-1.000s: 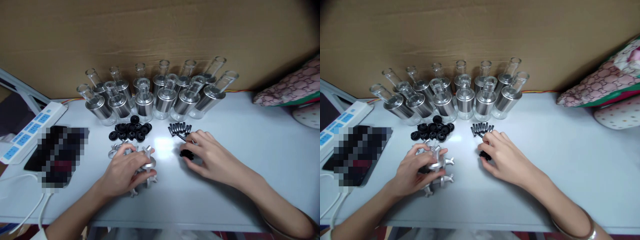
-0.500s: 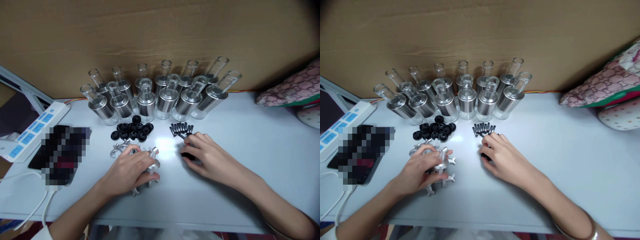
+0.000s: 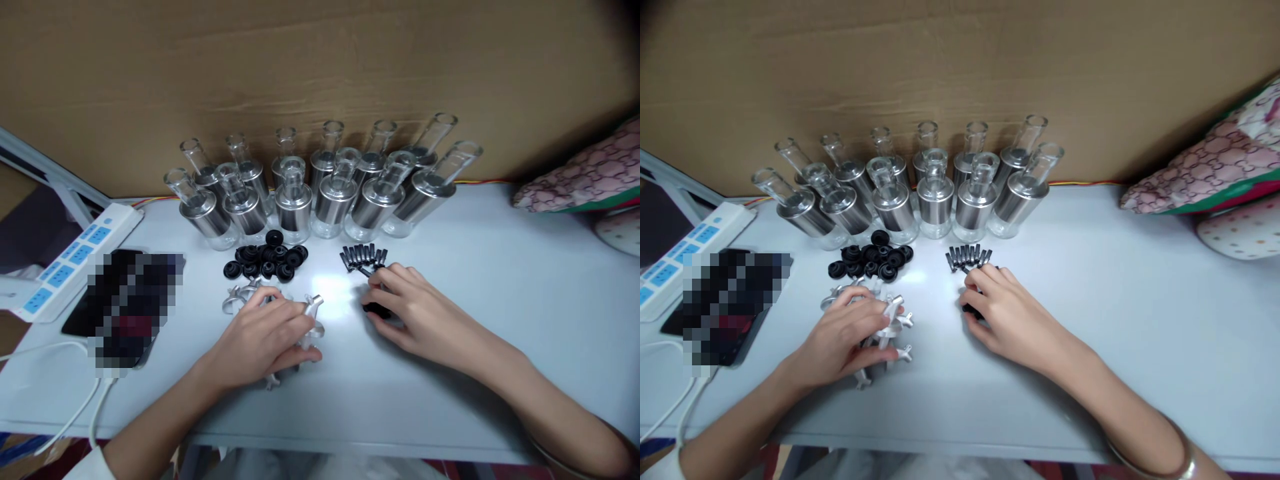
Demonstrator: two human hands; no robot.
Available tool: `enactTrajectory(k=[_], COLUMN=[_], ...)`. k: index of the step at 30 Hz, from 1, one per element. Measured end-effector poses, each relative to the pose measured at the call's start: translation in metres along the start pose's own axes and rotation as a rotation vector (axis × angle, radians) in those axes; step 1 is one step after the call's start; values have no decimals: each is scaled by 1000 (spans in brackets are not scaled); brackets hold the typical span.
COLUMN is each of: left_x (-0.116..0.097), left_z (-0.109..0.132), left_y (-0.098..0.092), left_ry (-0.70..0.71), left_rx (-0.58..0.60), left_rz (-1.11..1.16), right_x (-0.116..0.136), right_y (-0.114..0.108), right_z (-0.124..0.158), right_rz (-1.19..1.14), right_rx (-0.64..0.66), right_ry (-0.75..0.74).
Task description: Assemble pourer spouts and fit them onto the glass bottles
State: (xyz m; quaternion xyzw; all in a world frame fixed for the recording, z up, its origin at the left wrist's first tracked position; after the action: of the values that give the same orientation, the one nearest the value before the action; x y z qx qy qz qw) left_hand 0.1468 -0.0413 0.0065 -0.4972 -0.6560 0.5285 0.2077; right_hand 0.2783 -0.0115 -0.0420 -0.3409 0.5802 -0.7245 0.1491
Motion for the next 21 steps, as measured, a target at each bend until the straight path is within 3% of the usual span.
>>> enactTrajectory(k=[8, 13, 17, 21], left_x=[-4, -4, 3, 4], left_z=[-1, 3, 5, 8], left_y=[-1, -17, -21, -23], left_ry=[7, -36, -106, -120], left_rx=[-4, -157, -187, -217], left_rz=[-20, -93, -82, -38], right_x=[5, 12, 20, 24], right_y=[-7, -17, -22, -35], right_z=[2, 0, -7, -6], right_rz=[-69, -352, -471, -568], right_rx=[-74, -119, -110, -320], right_ry=[-65, -136, -127, -121])
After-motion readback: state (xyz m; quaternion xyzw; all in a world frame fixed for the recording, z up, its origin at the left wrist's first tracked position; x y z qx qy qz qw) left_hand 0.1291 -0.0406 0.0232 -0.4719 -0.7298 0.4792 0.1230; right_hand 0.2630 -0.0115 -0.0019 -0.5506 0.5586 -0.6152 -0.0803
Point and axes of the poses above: each hand's wrist, its own z-axis away from the middle knuckle, its own y-axis out of the palm, x = y × z, the point moved 10 cm from there along -z, towards the middle knuckle, and after that the axes turned 10 degrees about x, right-handed, at the moved point
